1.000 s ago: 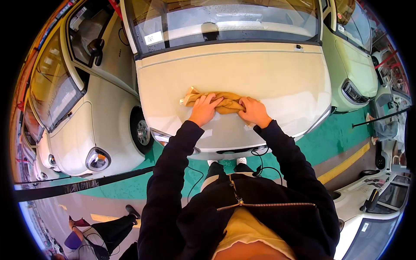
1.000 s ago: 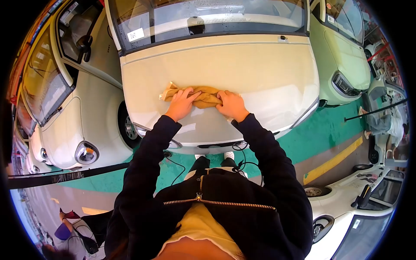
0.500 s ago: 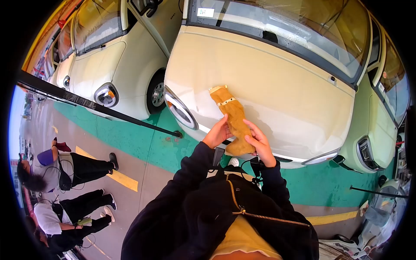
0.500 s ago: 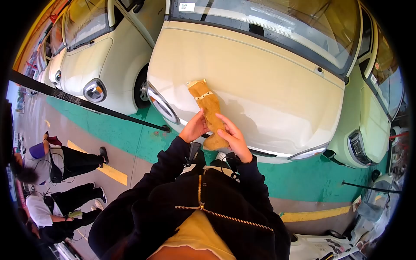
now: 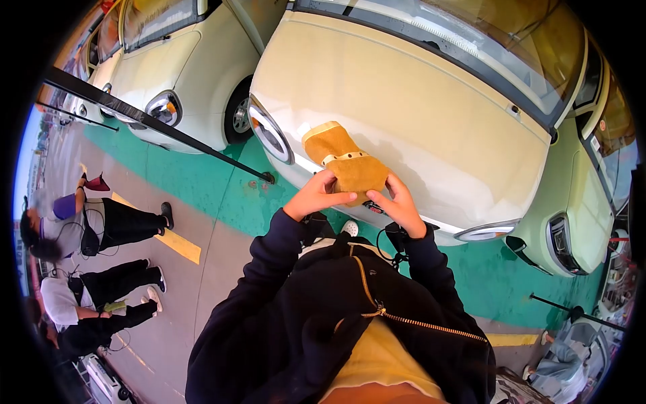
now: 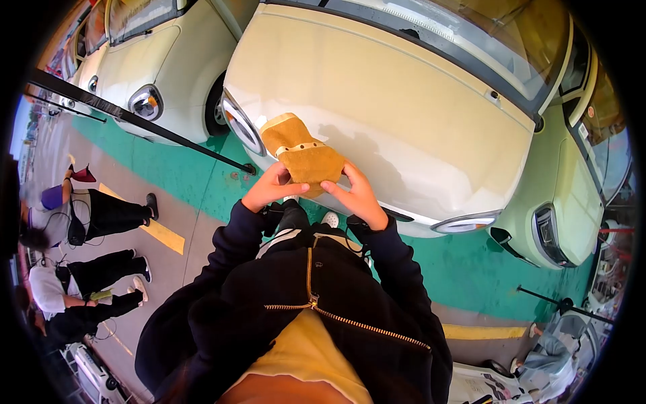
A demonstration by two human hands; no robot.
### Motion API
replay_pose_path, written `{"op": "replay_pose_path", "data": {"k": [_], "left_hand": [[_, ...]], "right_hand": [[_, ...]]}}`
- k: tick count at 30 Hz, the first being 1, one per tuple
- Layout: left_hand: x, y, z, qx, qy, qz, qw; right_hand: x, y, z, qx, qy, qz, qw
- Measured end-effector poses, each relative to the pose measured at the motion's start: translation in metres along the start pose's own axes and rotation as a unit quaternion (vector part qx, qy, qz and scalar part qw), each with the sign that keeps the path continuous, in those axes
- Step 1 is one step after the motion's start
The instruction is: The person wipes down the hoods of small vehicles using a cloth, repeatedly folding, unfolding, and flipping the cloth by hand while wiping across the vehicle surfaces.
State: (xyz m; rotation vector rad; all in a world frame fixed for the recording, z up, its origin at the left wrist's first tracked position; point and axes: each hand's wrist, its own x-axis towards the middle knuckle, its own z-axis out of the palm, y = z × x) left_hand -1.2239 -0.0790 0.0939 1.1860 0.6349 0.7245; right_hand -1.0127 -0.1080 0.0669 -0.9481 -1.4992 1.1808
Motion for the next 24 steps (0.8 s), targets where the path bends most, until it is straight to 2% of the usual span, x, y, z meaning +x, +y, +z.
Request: {"op": "replay_pose_path", "data": {"k": [2,3,4,6,7,9,10,12,15,16,18,19,20,22,24], "left_hand": [[-0.010,0.014,-0.001,0.011,0.001,0.001,1.000],[-0.013,0.017,-0.007,0.010,-0.007,-0.038,0.999],[-0.013,0.016,-0.008,0.014,-0.004,-0.039,0.999],[-0.015,0.012,-0.005,-0.003,0.016,-0.030,0.999],[-0.016,0.013,0.003,-0.012,0.035,0.001,0.999],[-0.011,0.008,0.009,-0.024,0.047,0.018,0.998],[-0.008,0.003,0.007,-0.043,0.057,0.039,0.997],[0.003,-0.008,-0.002,-0.046,0.072,0.030,0.996],[0.014,0.005,0.010,-0.048,0.169,0.011,0.984],[0.016,0.005,0.011,-0.047,0.165,0.007,0.985],[0.022,0.007,0.010,-0.074,0.199,0.007,0.977],[0.025,0.004,0.010,-0.063,0.206,0.010,0.976],[0.027,0.000,0.006,-0.059,0.200,0.009,0.978],[0.029,-0.010,-0.009,-0.009,0.180,0.010,0.984],[0.042,-0.006,-0.018,0.013,0.158,-0.002,0.987]], "right_hand": [[0.001,-0.004,0.003,0.040,-0.014,0.025,0.999],[0.003,-0.009,0.004,0.077,-0.029,0.045,0.996],[0.005,-0.015,0.005,0.080,-0.030,0.042,0.995],[0.004,-0.027,0.005,0.136,-0.027,0.121,0.983],[0.004,-0.025,0.006,0.141,-0.029,0.121,0.982],[0.005,-0.022,0.009,0.193,0.055,0.066,0.977],[0.005,-0.022,0.006,0.199,0.059,0.066,0.976],[0.000,-0.023,-0.010,0.232,0.162,0.062,0.957],[-0.002,-0.007,-0.030,0.159,0.201,0.039,0.966],[-0.007,-0.003,-0.032,0.160,0.207,0.040,0.964],[-0.015,0.009,-0.034,0.133,0.202,0.076,0.967],[-0.022,0.022,-0.039,0.140,0.182,0.126,0.965],[-0.031,0.034,-0.041,0.141,0.188,0.123,0.964],[-0.043,0.038,-0.042,0.121,0.205,0.195,0.951],[-0.040,0.029,-0.054,0.145,0.216,0.182,0.948]]}}
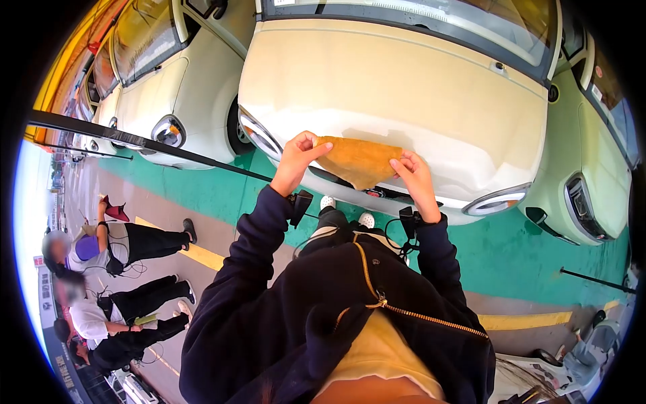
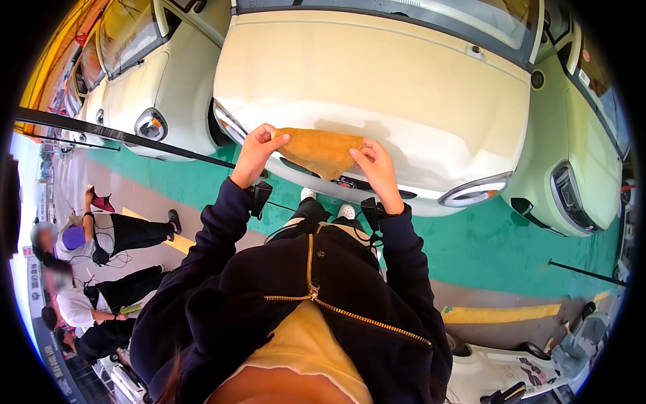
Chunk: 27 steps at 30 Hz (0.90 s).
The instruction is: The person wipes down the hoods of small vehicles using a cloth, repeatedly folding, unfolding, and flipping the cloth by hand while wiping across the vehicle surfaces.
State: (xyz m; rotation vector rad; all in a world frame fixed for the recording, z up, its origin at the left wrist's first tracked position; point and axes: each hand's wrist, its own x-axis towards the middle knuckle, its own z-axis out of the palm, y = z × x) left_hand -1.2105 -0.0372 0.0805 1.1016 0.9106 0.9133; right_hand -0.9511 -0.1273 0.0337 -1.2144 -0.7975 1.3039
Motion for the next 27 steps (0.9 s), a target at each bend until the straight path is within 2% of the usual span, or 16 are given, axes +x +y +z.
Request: {"op": "replay_pose_path", "data": {"k": [3,6,8,10,12,14,16,18,19,20,22,24,27], "left_hand": [[0.027,0.044,0.012,0.109,-0.048,0.050,0.992],[0.066,0.101,0.036,0.153,-0.062,0.146,0.975],[0.071,0.143,0.062,0.144,-0.065,0.206,0.966],[0.074,0.155,0.070,0.171,-0.090,0.246,0.950],[0.084,0.145,0.070,0.249,-0.087,0.279,0.924],[0.094,0.101,0.057,0.391,-0.071,0.327,0.857],[0.077,0.060,0.053,0.455,-0.081,0.263,0.847],[0.069,0.001,0.036,0.500,-0.046,0.257,0.826],[0.063,-0.009,0.036,0.480,-0.064,0.214,0.848],[0.064,-0.016,0.036,0.479,-0.068,0.214,0.849],[0.059,-0.030,0.042,0.486,-0.087,0.216,0.842],[0.064,-0.039,0.059,0.470,-0.108,0.197,0.854],[0.077,-0.065,0.090,0.499,-0.104,0.275,0.815]], "right_hand": [[0.040,-0.043,-0.013,-0.065,-0.009,-0.138,0.988],[0.071,-0.131,-0.013,-0.100,0.010,-0.292,0.951],[0.073,-0.177,-0.017,-0.120,0.014,-0.341,0.932],[0.067,-0.191,-0.022,-0.141,0.020,-0.392,0.909],[0.059,-0.188,-0.029,-0.202,0.056,-0.383,0.900],[0.053,-0.158,-0.037,-0.289,0.099,-0.382,0.872],[0.046,-0.113,-0.047,-0.299,0.106,-0.329,0.889],[0.043,-0.059,-0.062,-0.398,0.079,-0.272,0.873],[0.032,-0.046,-0.064,-0.415,0.031,-0.210,0.884],[0.030,-0.038,-0.068,-0.417,0.035,-0.208,0.884],[0.016,-0.032,-0.071,-0.517,0.045,-0.278,0.809],[0.006,-0.045,-0.071,-0.524,0.037,-0.252,0.813],[0.003,-0.054,-0.062,-0.572,0.044,-0.240,0.783]]}}
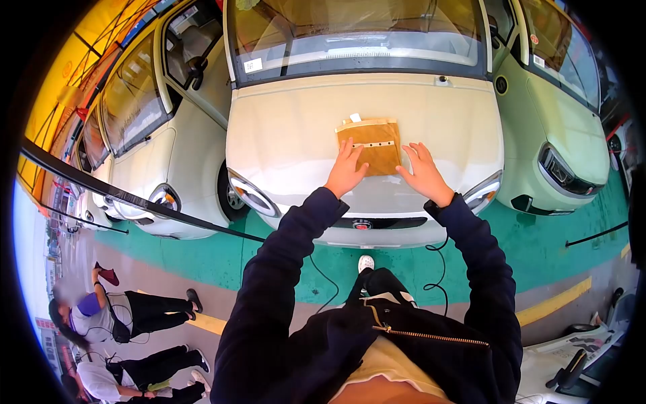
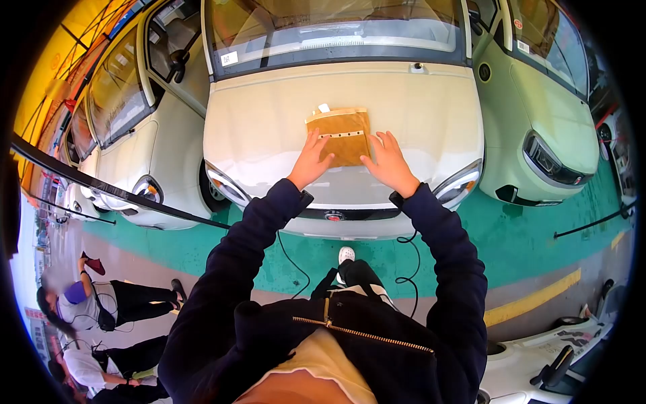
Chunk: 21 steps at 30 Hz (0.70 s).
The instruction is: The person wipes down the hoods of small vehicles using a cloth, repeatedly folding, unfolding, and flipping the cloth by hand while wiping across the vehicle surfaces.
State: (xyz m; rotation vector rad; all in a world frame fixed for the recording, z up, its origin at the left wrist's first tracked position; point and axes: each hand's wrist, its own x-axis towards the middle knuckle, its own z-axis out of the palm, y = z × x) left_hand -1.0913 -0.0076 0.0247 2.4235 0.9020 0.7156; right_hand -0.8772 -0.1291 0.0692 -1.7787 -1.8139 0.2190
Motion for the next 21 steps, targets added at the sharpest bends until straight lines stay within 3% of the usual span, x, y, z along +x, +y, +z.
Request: {"op": "replay_pose_path", "data": {"k": [3,5,7,9,13,15,18,20,21], "left_hand": [[0.032,0.003,0.029,0.093,0.014,-0.019,0.995],[0.015,0.013,0.056,0.162,0.077,-0.088,0.980],[0.013,0.009,0.075,0.165,0.110,-0.136,0.971],[0.006,0.008,0.085,0.255,0.149,-0.097,0.950],[0.004,0.017,0.086,0.267,0.182,-0.115,0.939],[0.004,0.020,0.088,0.271,0.185,-0.138,0.934],[0.000,0.020,0.088,0.281,0.187,-0.165,0.927],[-0.006,0.026,0.095,0.267,0.189,-0.176,0.928],[-0.013,0.030,0.097,0.262,0.187,-0.197,0.926]], "right_hand": [[0.003,0.002,0.022,-0.042,-0.035,0.000,0.999],[-0.010,0.001,0.038,-0.061,-0.064,-0.028,0.996],[-0.001,0.005,0.046,-0.055,-0.025,-0.084,0.995],[0.018,0.018,0.053,-0.064,-0.041,-0.110,0.991],[0.075,0.052,0.067,-0.027,-0.075,-0.142,0.987],[0.101,0.071,0.087,0.031,-0.156,-0.116,0.980],[0.103,0.043,0.092,-0.012,-0.191,-0.111,0.975],[0.091,0.039,0.104,-0.127,-0.124,-0.130,0.976],[0.086,0.036,0.107,-0.126,-0.143,-0.138,0.972]]}}
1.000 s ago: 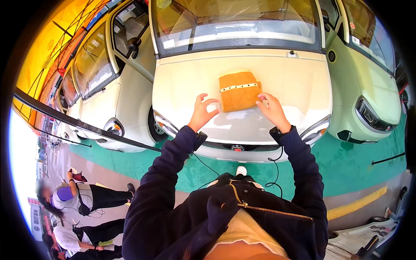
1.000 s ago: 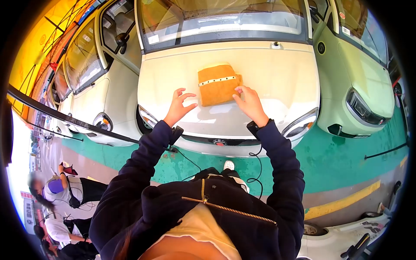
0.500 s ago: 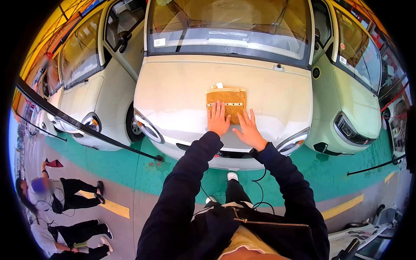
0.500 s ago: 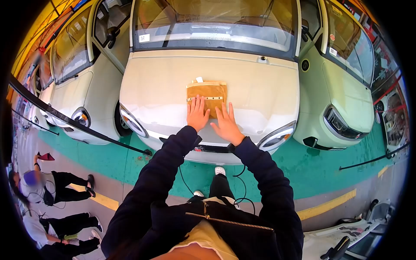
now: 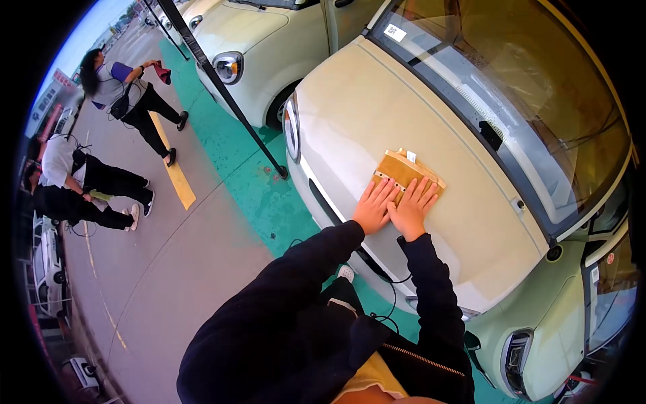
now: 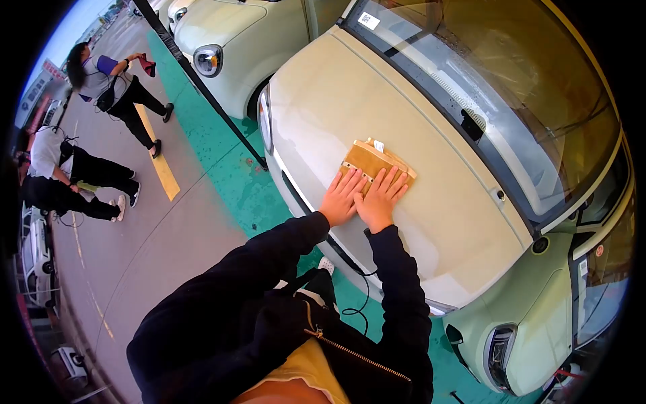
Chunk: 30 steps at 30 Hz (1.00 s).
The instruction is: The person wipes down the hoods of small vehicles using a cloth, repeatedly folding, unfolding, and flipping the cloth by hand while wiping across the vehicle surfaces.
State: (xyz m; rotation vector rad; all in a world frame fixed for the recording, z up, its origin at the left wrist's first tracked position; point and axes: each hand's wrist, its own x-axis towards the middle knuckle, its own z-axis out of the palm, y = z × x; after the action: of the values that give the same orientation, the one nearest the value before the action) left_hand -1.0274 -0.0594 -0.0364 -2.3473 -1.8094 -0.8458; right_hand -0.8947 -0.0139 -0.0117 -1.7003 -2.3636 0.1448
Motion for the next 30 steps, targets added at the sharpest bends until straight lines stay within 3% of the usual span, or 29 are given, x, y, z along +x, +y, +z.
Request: {"op": "replay_pose_path", "data": {"k": [2,6,11,20,25,27,28,30], "left_hand": [[-0.006,0.000,-0.004,-0.018,0.003,-0.019,1.000],[-0.020,-0.008,0.001,-0.019,-0.011,-0.053,0.998],[-0.028,-0.010,0.023,-0.032,0.000,-0.090,0.995],[-0.014,-0.057,0.047,-0.056,0.035,-0.118,0.991],[0.014,-0.101,0.044,-0.009,0.004,-0.142,0.990],[0.028,-0.131,0.060,0.002,0.024,-0.151,0.988],[0.033,-0.152,0.060,0.016,0.015,-0.153,0.988],[0.034,-0.196,0.050,0.005,-0.007,-0.149,0.989]], "right_hand": [[-0.001,-0.009,-0.003,-0.049,0.022,-0.048,0.997],[0.005,-0.030,-0.013,-0.108,-0.068,-0.047,0.991],[0.012,-0.038,-0.003,-0.199,-0.070,-0.058,0.976],[0.063,-0.052,0.032,-0.160,-0.032,-0.115,0.980],[0.122,-0.075,0.047,-0.169,-0.023,-0.137,0.976],[0.150,-0.084,0.051,-0.103,-0.075,-0.132,0.983],[0.165,-0.091,0.072,-0.063,-0.014,-0.145,0.987],[0.186,-0.129,0.077,-0.070,-0.037,-0.134,0.988]]}}
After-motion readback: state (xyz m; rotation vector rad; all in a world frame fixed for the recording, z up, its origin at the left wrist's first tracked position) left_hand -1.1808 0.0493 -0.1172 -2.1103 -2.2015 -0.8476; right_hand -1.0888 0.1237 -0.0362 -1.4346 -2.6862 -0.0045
